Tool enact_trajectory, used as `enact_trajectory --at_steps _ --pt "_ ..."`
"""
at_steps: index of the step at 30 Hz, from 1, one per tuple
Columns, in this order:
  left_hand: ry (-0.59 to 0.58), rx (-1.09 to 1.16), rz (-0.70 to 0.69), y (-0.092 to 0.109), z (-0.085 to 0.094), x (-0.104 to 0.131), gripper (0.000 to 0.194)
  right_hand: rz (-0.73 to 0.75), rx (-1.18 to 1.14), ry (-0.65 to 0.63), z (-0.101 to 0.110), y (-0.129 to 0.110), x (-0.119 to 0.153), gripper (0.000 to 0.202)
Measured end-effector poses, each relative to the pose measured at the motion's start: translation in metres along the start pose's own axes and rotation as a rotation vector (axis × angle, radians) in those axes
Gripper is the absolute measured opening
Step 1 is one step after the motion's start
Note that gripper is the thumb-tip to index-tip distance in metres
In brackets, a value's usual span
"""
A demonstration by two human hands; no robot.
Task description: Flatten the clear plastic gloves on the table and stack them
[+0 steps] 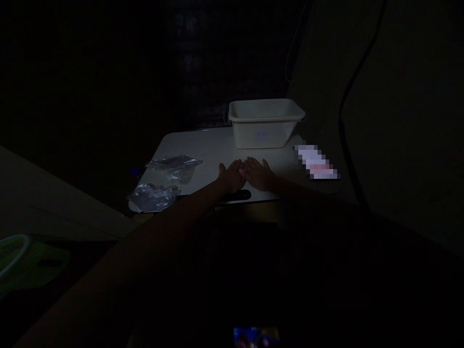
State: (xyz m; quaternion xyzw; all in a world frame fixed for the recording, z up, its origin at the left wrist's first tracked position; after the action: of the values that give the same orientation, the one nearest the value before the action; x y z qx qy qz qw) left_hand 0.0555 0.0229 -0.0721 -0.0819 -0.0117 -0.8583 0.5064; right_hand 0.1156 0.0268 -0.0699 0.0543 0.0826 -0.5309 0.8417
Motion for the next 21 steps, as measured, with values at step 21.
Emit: enact_trajectory --at_steps 21 --pt "-0.028 -0.011 -0.004 0.0007 0.0018 -0.0006 0.052 -0.014 0.008 -0.040 0.0047 -0.0026 0.0023 0.053"
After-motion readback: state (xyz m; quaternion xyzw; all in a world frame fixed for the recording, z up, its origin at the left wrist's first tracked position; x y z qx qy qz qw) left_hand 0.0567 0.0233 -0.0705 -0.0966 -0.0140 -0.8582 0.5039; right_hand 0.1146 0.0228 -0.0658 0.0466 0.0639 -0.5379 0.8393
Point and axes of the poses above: each hand's wrist, its own x-axis away from the middle knuckle, its own z-axis out of the back of the hand, y = z × x, the point moved 7 cm from there along -x, towards the middle knuckle, and after that the axes turned 1 degree about -z, right-handed, at the moved point
